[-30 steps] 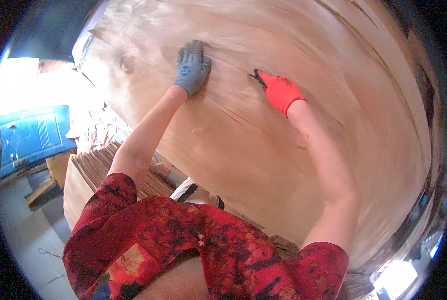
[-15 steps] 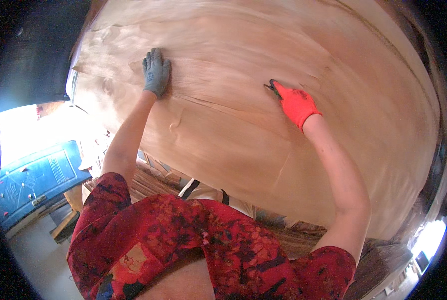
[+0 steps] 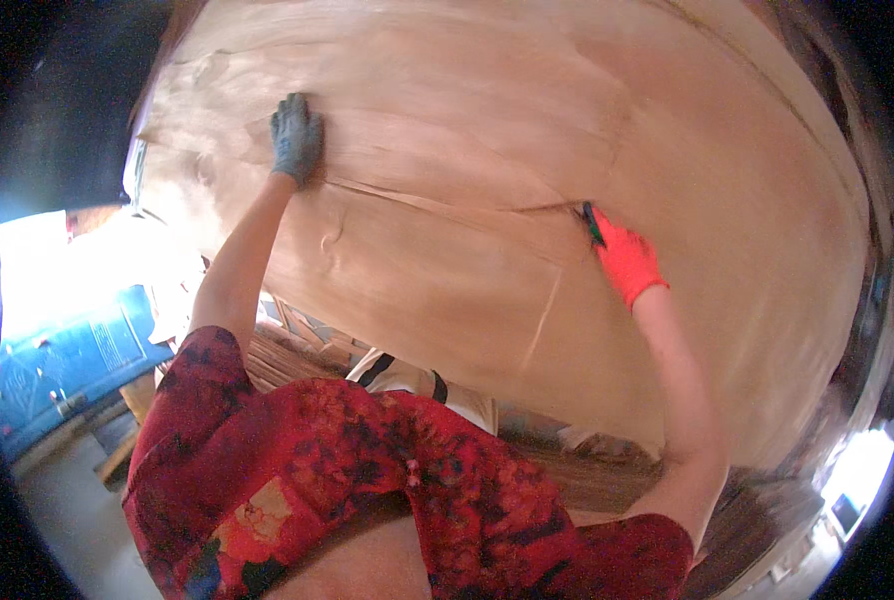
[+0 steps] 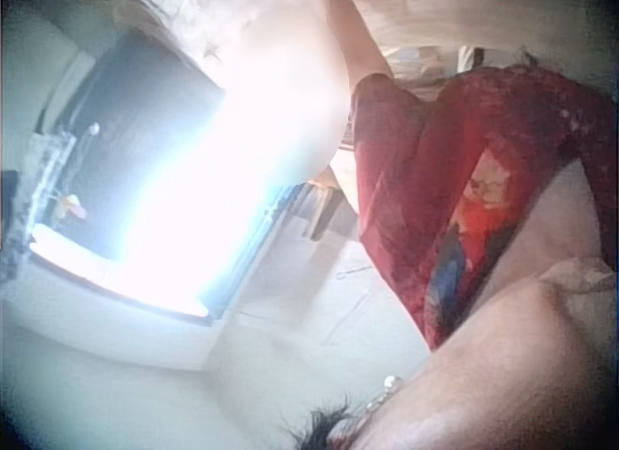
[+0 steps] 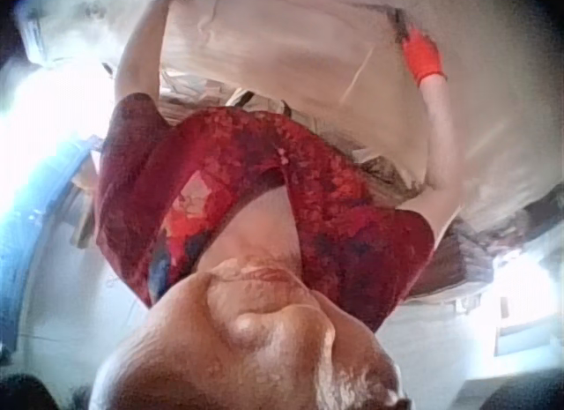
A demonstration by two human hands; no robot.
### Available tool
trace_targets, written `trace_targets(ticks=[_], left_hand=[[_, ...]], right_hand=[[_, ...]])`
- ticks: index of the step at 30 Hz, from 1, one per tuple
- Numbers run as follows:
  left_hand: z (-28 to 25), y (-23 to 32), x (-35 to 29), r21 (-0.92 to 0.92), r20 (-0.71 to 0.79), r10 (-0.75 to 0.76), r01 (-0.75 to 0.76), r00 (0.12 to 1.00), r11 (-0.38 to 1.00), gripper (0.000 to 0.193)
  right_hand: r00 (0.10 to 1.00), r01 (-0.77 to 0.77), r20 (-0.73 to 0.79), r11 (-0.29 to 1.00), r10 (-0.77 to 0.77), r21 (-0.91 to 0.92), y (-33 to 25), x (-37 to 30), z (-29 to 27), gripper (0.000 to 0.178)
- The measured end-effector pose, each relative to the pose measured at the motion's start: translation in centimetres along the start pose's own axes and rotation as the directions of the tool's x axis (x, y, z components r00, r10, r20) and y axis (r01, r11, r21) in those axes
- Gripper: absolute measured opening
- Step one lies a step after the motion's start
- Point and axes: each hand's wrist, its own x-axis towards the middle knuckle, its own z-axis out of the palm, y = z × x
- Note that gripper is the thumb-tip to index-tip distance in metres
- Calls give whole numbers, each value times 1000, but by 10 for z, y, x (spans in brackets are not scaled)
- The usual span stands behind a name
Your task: The person patches a sheet of wood veneer by cutting out damaged sections and applying glue to new veneer patches.
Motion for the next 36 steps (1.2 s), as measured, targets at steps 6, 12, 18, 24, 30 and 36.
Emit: trace_targets(ticks=[6, 12, 18, 24, 30, 36], left_hand=[[0, -8, -8, -14, -103, -46, 45, 994, 999, 60], [-16, 8, -15, -99, -71, -41, 34, 997, 995, 62], [-29, 13, -20, -187, -108, -85, 64, 991, 980, 60], [-40, 26, -18, -284, -114, -91, 55, 989, 957, 61], [-58, 8, -21, -441, -317, -108, -45, 942, 896, 61], [-139, -45, 8, -288, -612, -39, -176, 790, 941, 62]], right_hand=[[987, -122, 149, 894, 62, 432, -40, -32, -78, 69], [974, 210, -168, 888, -153, 410, -172, 31, -77, 68], [829, 468, -369, 883, -420, 47, -229, 117, -77, 63], [864, 12, -483, 965, -141, -261, -171, 214, -118, 84], [843, 129, -432, 898, -322, -420, -203, 182, -160, 57], [736, 231, -501, 864, -456, -446, -281, 45, -165, 36]])
